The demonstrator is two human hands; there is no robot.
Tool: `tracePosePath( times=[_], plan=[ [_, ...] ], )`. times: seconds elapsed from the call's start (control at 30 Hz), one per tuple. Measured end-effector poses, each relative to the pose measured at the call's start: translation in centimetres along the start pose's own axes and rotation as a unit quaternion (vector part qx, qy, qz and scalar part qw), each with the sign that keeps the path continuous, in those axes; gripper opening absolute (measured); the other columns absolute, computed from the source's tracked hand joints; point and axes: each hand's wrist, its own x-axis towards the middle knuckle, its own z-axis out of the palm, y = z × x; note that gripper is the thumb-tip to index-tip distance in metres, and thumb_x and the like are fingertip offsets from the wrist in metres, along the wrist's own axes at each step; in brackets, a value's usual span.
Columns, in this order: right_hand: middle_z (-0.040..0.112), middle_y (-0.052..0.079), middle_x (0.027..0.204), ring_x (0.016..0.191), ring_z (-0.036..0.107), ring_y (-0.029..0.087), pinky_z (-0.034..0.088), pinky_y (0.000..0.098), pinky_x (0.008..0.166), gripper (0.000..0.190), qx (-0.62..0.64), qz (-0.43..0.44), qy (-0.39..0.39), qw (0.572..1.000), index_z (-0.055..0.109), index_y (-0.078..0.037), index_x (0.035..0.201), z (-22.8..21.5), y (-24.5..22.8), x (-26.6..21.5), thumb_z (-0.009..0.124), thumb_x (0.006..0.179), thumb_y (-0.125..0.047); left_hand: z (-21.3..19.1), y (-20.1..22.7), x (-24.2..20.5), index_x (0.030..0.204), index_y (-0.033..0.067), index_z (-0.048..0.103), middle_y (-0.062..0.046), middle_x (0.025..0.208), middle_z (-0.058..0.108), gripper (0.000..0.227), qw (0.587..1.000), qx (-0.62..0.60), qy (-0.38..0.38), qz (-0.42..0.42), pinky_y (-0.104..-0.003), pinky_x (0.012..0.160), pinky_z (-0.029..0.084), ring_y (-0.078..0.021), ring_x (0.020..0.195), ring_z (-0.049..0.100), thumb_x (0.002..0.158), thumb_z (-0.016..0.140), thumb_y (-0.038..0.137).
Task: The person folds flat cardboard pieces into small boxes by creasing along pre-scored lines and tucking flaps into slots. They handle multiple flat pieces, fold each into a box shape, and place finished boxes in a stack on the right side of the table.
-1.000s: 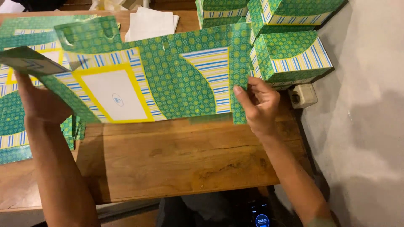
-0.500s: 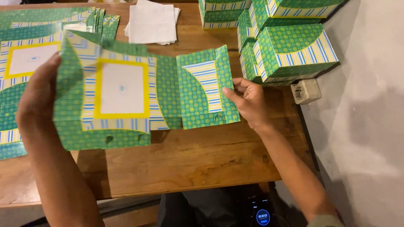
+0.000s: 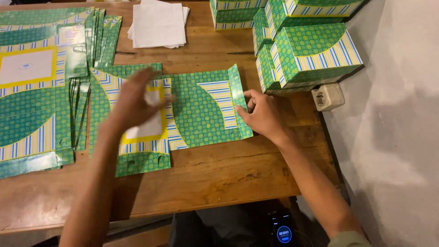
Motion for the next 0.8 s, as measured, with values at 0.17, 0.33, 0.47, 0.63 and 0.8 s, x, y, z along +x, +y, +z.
tracePosePath(
  times=[0.17,0.33,0.47,0.63,0.8],
  plan=[
    [0.066,0.004,0.063,0.053,0.063,0.017,0.050,0.0316,0.055,0.035,-0.004,-0.034,0.041,0.999,0.067,-0.001,0.116,-0.1,-0.2,0.0,0.072,0.089,-0.024,3.9,6.3,0.6,0.157,0.0082,0.038,-0.027,0.165,0.025,0.108,0.972,0.109,-0.154,-0.140,-0.065,0.121,0.001,-0.0480,0.153,0.013,0.080,0.056,0.081],
    [0.070,0.004,0.067,0.058,0.067,0.017,0.052,0.0303,0.056,0.023,0.042,-0.050,0.071,0.995,0.073,-0.008,0.107,-0.9,-2.1,-0.5,0.065,0.098,-0.027,4.8,5.5,0.5,0.159,0.0119,0.036,-0.026,0.166,0.021,0.115,0.972,0.119,-0.159,-0.128,-0.065,0.120,-0.001,-0.0471,0.154,0.010,0.076,0.049,0.091],
    [0.072,0.005,0.076,0.072,0.071,0.022,0.057,0.0317,0.063,0.014,-0.002,-0.088,0.055,0.995,0.075,-0.012,0.102,-0.5,-1.2,-0.3,0.063,0.096,-0.016,4.4,5.5,0.7,0.158,0.0140,0.039,-0.024,0.167,0.022,0.115,0.971,0.116,-0.171,-0.122,-0.063,0.121,0.000,-0.0458,0.154,0.011,0.074,0.051,0.092],
    [0.072,0.009,0.099,0.093,0.073,0.030,0.060,0.0392,0.079,0.024,-0.038,-0.098,0.009,0.994,0.076,-0.012,0.108,-0.3,-0.9,-0.2,0.060,0.092,-0.005,4.6,6.1,0.7,0.155,0.0144,0.043,-0.025,0.168,0.019,0.115,0.972,0.126,-0.152,-0.129,-0.068,0.118,-0.006,-0.0472,0.154,0.011,0.072,0.049,0.094],
    [0.068,0.014,0.111,0.095,0.072,0.033,0.061,0.0423,0.075,0.025,-0.065,-0.104,-0.048,0.991,0.071,-0.005,0.115,-0.8,-2.1,-0.5,0.066,0.091,-0.009,6.0,8.7,1.4,0.159,0.0115,0.029,-0.024,0.168,0.015,0.107,0.981,0.076,-0.162,-0.075,-0.063,0.119,-0.007,-0.0412,0.155,0.012,0.081,0.047,0.083]
  ],
)
